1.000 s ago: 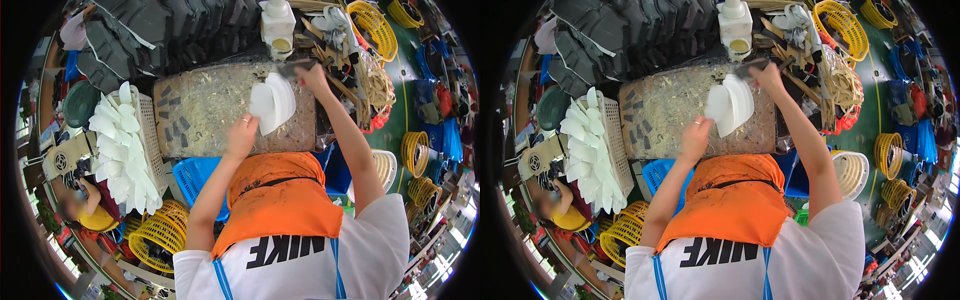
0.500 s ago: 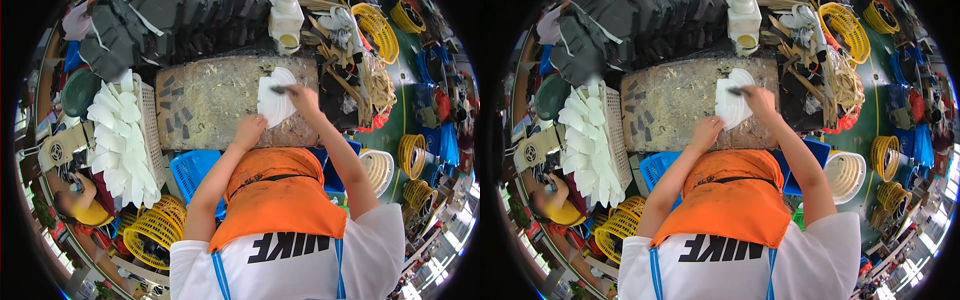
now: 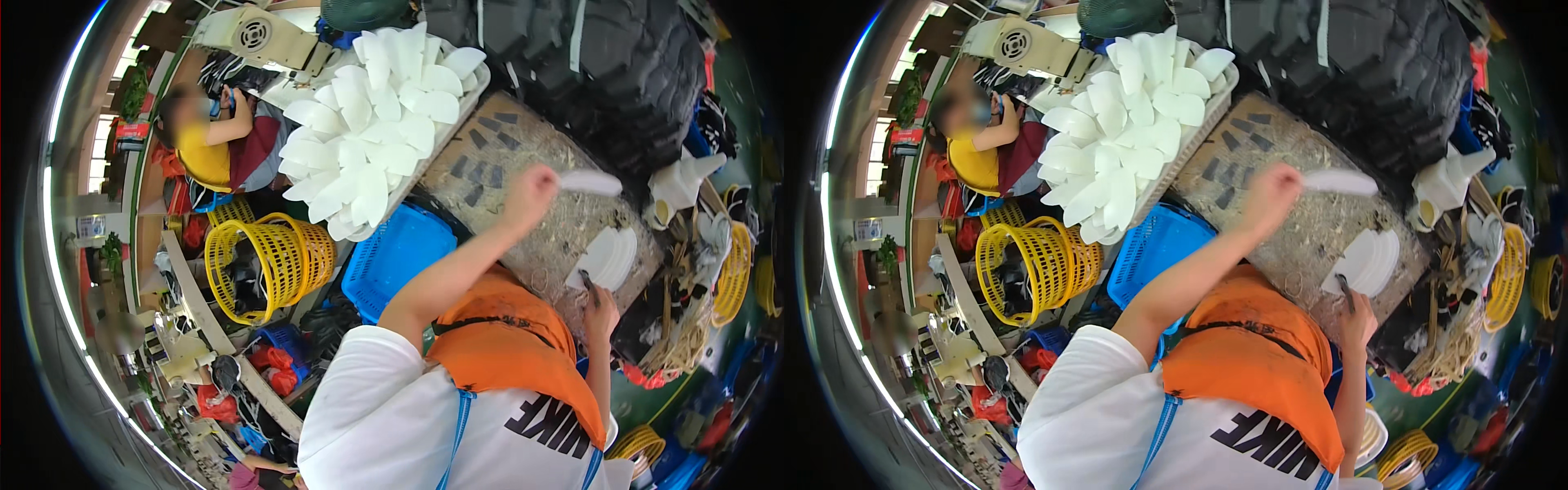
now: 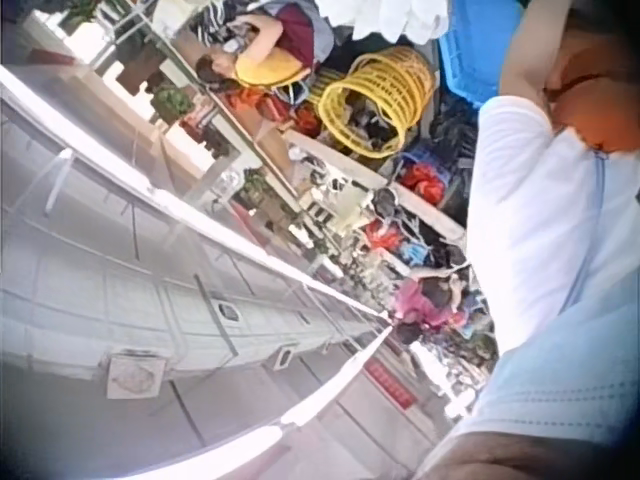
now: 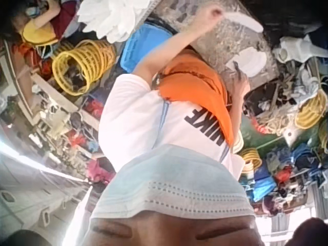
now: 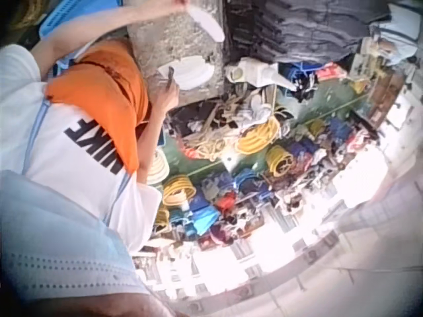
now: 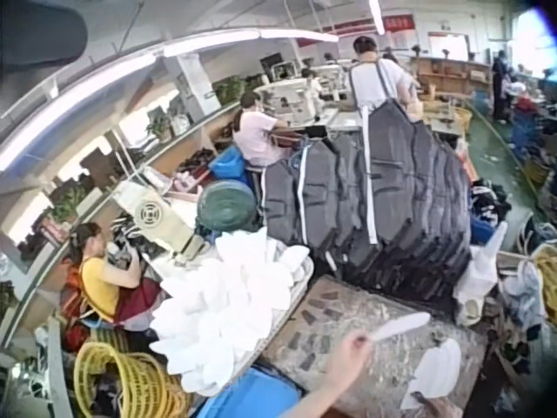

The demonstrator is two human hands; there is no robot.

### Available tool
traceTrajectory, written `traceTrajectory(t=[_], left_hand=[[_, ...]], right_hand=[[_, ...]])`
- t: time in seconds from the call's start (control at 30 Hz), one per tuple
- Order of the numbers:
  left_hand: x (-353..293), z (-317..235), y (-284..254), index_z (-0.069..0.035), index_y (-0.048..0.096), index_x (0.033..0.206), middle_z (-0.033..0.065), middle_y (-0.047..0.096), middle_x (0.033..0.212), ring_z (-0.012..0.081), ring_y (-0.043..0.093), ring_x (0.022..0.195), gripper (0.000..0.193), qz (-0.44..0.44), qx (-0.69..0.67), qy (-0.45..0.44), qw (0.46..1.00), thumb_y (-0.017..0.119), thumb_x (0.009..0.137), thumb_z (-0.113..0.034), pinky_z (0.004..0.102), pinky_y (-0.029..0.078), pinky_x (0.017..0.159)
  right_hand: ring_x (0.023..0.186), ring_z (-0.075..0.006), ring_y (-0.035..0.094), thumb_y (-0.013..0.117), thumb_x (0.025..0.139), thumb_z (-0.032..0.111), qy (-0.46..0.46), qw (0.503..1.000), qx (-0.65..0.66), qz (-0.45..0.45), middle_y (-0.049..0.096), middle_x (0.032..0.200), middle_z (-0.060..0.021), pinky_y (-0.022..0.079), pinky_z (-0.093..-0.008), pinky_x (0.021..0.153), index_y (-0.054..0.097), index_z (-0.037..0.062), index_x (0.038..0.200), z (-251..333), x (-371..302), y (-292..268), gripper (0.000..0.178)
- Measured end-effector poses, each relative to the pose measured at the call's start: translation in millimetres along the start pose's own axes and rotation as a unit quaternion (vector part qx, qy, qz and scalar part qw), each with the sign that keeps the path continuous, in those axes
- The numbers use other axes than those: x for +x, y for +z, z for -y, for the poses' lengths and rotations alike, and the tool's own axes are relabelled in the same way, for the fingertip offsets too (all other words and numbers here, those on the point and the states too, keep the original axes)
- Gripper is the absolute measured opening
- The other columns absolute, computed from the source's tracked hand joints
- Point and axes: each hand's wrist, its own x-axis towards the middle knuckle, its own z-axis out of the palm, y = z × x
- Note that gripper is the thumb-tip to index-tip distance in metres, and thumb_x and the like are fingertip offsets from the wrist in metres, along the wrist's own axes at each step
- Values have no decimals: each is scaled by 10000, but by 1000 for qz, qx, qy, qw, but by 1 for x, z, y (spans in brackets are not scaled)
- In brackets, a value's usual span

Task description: Applying adhesive to various white shoe components using a brush and a small glue container.

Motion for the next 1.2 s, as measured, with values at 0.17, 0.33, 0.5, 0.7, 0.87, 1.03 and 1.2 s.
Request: traceTrajectory(t=[0.17, 0.33, 0.5, 0.7, 0.87, 1.03, 1.2], left_hand=[[52, 13, -230, -23, 591, 858, 46, 609, 766, 138, 593, 714, 133, -269, -138, -3, 953, 610, 733, 17, 258, 480, 701], [60, 79, -371, -20, 619, 837, 51, 636, 806, 181, 622, 726, 94, -271, 249, 22, 929, 596, 769, 41, 277, 482, 684], [20, 135, -449, -52, 637, 828, 126, 620, 863, 307, 600, 824, 162, -194, 602, 23, 774, 553, 693, -20, 393, 477, 730], [33, 121, -446, -187, 692, 795, 74, 618, 921, 260, 595, 825, 131, -266, 775, -199, 537, 622, 684, -180, 394, 475, 689], [87, 45, -263, -78, 666, 993, 207, 566, 1120, 352, 477, 1131, 339, -199, 494, 215, 819, 570, 676, -5, 453, 347, 978], [51, 27, 12, -59, 627, 1038, 135, 592, 1105, 318, 520, 1093, 308, 226, 261, 261, 902, 592, 732, -40, 387, 405, 941], [-4, 33, 151, -51, 578, 1105, 121, 550, 1146, 321, 507, 1061, 405, 388, 249, 249, 852, 620, 703, -34, 385, 423, 912]], right_hand=[[826, -350, 592, 547, 847, 161, 47, 998, -27, 13, 608, 904, -120, 464, -414, 695, 635, 63, 1000, 10, 4, -11, 202], [836, -352, 589, 544, 850, 163, 42, 998, -31, 22, 607, 901, -125, 460, -417, 696, 628, 52, 971, 15, 7, -10, 184], [839, -357, 586, 545, 850, 165, 27, 999, -19, 20, 606, 898, -134, 460, -418, 693, 626, 51, 961, 17, 9, -12, 178], [830, -355, 624, 608, 813, 318, 151, 981, -33, 117, 660, 872, -176, 488, -425, 728, 683, 49, 919, -14, 31, -15, 299], [684, -271, 653, 615, 801, 365, 189, 979, 6, 73, 649, 662, -105, 490, -405, 654, 694, 76, 936, -45, 100, -18, 329], [857, -302, 630, 542, 805, 120, -37, 996, -32, -71, 623, 1069, -54, 497, -409, 715, 634, 129, 1039, -29, 100, -5, 251], [809, -254, 640, 519, 796, 97, -122, 992, -9, 27, 627, 1036, -45, 503, -399, 694, 633, 171, 1049, -29, 12, -14, 287]])
